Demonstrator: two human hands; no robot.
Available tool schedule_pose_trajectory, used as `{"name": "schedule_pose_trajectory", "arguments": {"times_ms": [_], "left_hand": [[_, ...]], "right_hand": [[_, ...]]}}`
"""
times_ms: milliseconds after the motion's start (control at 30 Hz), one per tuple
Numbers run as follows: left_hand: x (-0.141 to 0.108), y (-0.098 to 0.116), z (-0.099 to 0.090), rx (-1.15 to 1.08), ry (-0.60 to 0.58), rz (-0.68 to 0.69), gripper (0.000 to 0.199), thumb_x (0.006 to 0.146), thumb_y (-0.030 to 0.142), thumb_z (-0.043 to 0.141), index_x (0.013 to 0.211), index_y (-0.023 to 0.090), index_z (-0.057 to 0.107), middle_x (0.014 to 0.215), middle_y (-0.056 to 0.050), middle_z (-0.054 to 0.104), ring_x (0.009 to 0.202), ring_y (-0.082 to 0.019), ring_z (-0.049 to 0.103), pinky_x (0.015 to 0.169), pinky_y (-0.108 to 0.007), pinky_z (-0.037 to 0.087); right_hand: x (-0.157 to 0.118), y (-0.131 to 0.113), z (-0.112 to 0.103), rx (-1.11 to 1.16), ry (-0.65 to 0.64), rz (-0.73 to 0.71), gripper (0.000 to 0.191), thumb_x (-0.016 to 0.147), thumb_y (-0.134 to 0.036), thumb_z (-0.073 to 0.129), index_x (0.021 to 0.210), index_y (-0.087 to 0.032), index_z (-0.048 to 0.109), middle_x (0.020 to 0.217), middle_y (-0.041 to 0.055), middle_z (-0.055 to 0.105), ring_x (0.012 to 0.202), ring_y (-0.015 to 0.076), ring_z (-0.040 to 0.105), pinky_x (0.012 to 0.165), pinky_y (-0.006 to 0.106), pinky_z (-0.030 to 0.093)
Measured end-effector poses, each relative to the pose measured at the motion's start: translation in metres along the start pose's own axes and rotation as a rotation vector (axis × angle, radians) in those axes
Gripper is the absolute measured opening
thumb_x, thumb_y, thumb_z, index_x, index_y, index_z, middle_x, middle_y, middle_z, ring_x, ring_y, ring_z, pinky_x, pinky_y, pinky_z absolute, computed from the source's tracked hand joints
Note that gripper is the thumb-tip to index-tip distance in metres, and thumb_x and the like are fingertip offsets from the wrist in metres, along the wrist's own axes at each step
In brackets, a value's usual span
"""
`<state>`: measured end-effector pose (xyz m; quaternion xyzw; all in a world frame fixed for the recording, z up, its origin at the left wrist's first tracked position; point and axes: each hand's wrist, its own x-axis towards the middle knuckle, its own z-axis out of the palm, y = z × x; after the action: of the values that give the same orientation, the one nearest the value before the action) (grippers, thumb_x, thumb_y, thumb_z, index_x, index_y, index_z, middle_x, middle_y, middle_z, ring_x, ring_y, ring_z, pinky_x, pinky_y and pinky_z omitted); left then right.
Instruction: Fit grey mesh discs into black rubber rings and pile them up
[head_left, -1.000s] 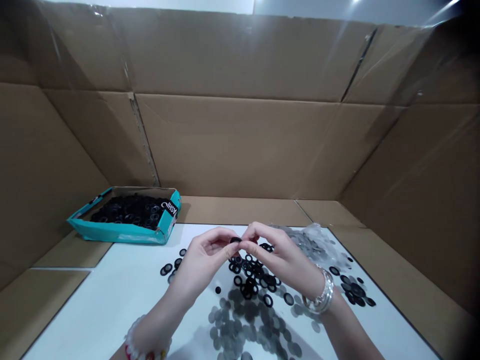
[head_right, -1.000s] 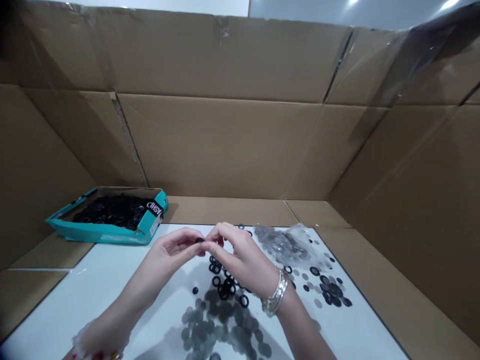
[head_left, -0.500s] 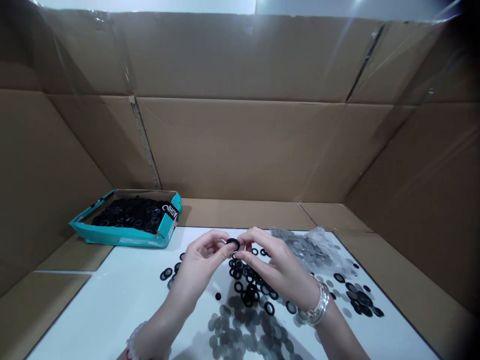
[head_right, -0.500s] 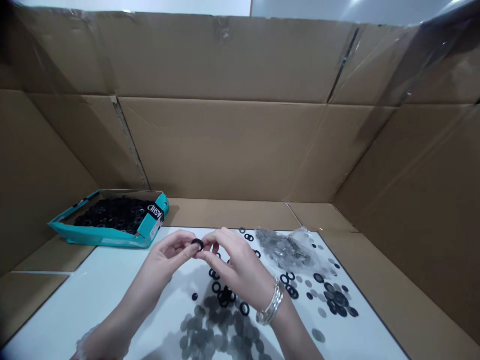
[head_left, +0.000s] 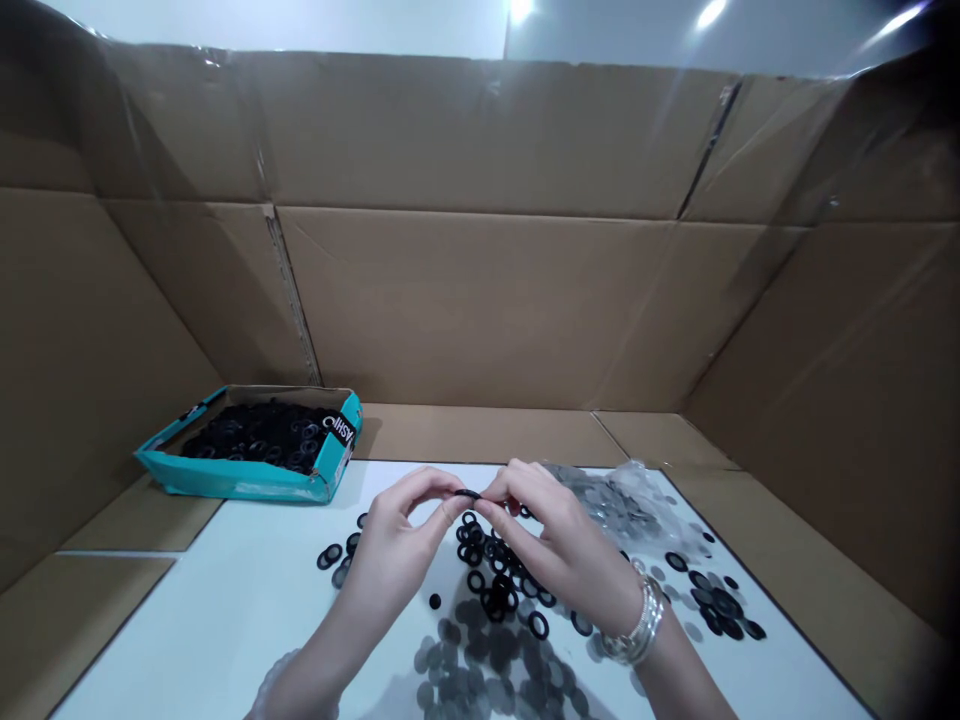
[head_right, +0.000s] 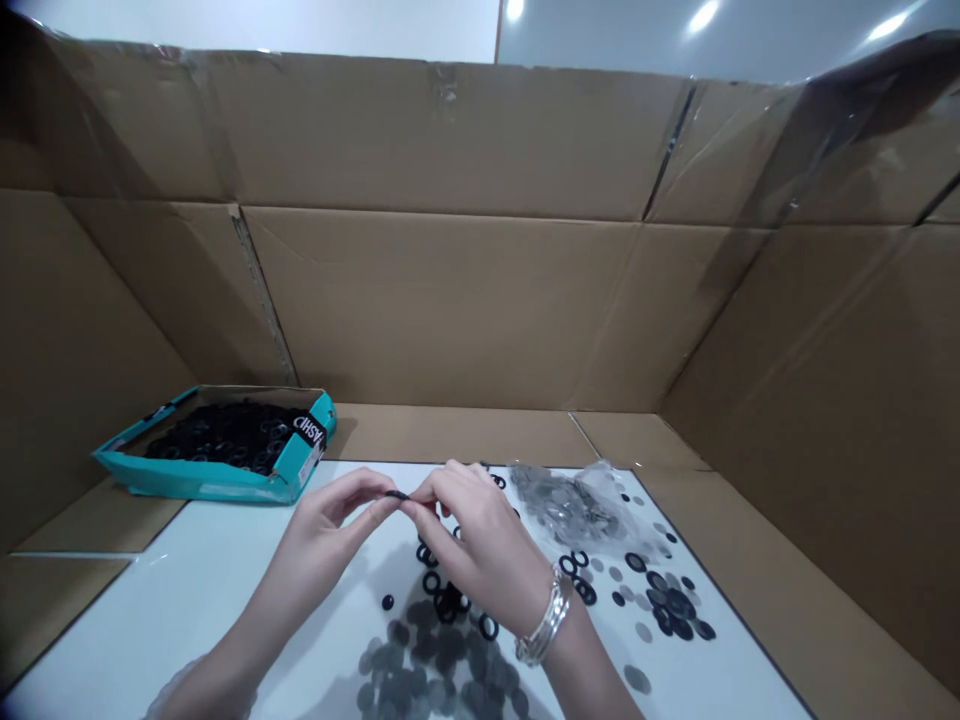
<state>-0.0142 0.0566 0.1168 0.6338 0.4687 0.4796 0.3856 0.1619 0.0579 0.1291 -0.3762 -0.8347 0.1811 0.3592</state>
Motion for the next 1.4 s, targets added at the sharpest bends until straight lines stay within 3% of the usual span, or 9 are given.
{"name": "schedule_pose_trajectory", "arguments": {"times_ms": [100, 200, 367, 533, 600, 800, 1067, 1300, 1400], "left_hand": [[0.001, 0.000, 0.002, -0.188, -0.059, -0.118, 0.016, 0.081, 0.036, 0.061, 0.081, 0.020, 0.060, 0.075, 0.000, 0.062, 0.074, -0.016, 0.060, 0.071, -0.027, 0.047], [0.000, 0.003, 0.002, -0.133, -0.078, -0.109, 0.014, 0.079, 0.033, 0.063, 0.079, 0.019, 0.061, 0.076, 0.000, 0.062, 0.076, -0.016, 0.059, 0.072, -0.026, 0.046], [-0.003, 0.005, 0.001, 0.044, 0.091, 0.009, 0.010, 0.079, 0.027, 0.062, 0.073, 0.019, 0.061, 0.079, -0.001, 0.063, 0.080, -0.017, 0.058, 0.076, -0.027, 0.043], [0.001, 0.010, -0.004, -0.106, -0.191, -0.139, 0.018, 0.078, 0.035, 0.063, 0.077, 0.017, 0.063, 0.079, -0.003, 0.064, 0.079, -0.018, 0.059, 0.074, -0.027, 0.046], [0.002, 0.012, -0.006, -0.121, -0.235, -0.160, 0.019, 0.079, 0.036, 0.063, 0.076, 0.017, 0.064, 0.079, -0.003, 0.064, 0.079, -0.018, 0.059, 0.075, -0.028, 0.046], [0.002, 0.010, -0.001, -0.129, -0.127, -0.118, 0.016, 0.076, 0.033, 0.066, 0.076, 0.017, 0.063, 0.077, -0.003, 0.064, 0.077, -0.017, 0.060, 0.073, -0.027, 0.048], [0.000, 0.007, 0.002, -0.045, 0.023, -0.006, 0.009, 0.075, 0.026, 0.065, 0.073, 0.018, 0.063, 0.076, -0.002, 0.065, 0.075, -0.017, 0.061, 0.074, -0.027, 0.048], [0.000, 0.018, -0.009, -0.217, -0.217, -0.187, 0.017, 0.076, 0.034, 0.066, 0.073, 0.018, 0.065, 0.076, -0.003, 0.064, 0.079, -0.018, 0.059, 0.072, -0.027, 0.046], [-0.001, 0.020, -0.011, -0.203, -0.268, -0.199, 0.016, 0.079, 0.035, 0.064, 0.075, 0.019, 0.066, 0.080, -0.003, 0.065, 0.082, -0.019, 0.059, 0.073, -0.028, 0.047]], "right_hand": [[0.002, 0.004, 0.001, 0.074, -0.014, 0.028, 0.012, 0.096, -0.025, 0.050, 0.086, -0.021, 0.056, 0.079, 0.0006, 0.057, 0.073, 0.0161, 0.050, 0.069, 0.029, 0.036], [0.002, 0.005, 0.001, 0.085, -0.008, 0.022, 0.016, 0.094, -0.024, 0.052, 0.078, -0.020, 0.054, 0.074, -0.0005, 0.056, 0.071, 0.0158, 0.049, 0.068, 0.028, 0.036], [0.001, 0.001, 0.002, 0.038, 0.028, 0.015, 0.021, 0.092, -0.020, 0.052, 0.072, -0.019, 0.050, 0.068, -0.0017, 0.054, 0.066, 0.0145, 0.048, 0.068, 0.029, 0.035], [0.000, 0.005, 0.001, 0.091, 0.010, 0.066, 0.020, 0.094, -0.027, 0.051, 0.077, -0.020, 0.056, 0.073, 0.0001, 0.058, 0.069, 0.0155, 0.052, 0.068, 0.028, 0.039], [0.000, 0.008, 0.000, 0.114, -0.018, 0.095, 0.020, 0.095, -0.030, 0.050, 0.079, -0.020, 0.057, 0.075, 0.0005, 0.059, 0.071, 0.0156, 0.053, 0.068, 0.028, 0.040], [0.002, 0.009, 0.000, 0.159, -0.107, 0.114, 0.025, 0.097, -0.031, 0.047, 0.076, -0.019, 0.052, 0.072, -0.0010, 0.056, 0.068, 0.0140, 0.052, 0.064, 0.025, 0.040], [0.003, 0.007, 0.003, 0.164, -0.050, 0.022, 0.026, 0.094, -0.024, 0.048, 0.069, -0.020, 0.044, 0.066, -0.0029, 0.047, 0.062, 0.0122, 0.044, 0.059, 0.024, 0.035], [0.003, 0.003, -0.003, 0.200, -0.086, -0.014, 0.023, 0.093, -0.023, 0.049, 0.070, -0.019, 0.048, 0.067, -0.0019, 0.049, 0.065, 0.0134, 0.046, 0.063, 0.026, 0.037], [0.003, 0.005, -0.006, 0.209, -0.112, -0.028, 0.024, 0.094, -0.025, 0.049, 0.071, -0.020, 0.050, 0.068, -0.0014, 0.052, 0.067, 0.0138, 0.047, 0.064, 0.027, 0.039]]}}
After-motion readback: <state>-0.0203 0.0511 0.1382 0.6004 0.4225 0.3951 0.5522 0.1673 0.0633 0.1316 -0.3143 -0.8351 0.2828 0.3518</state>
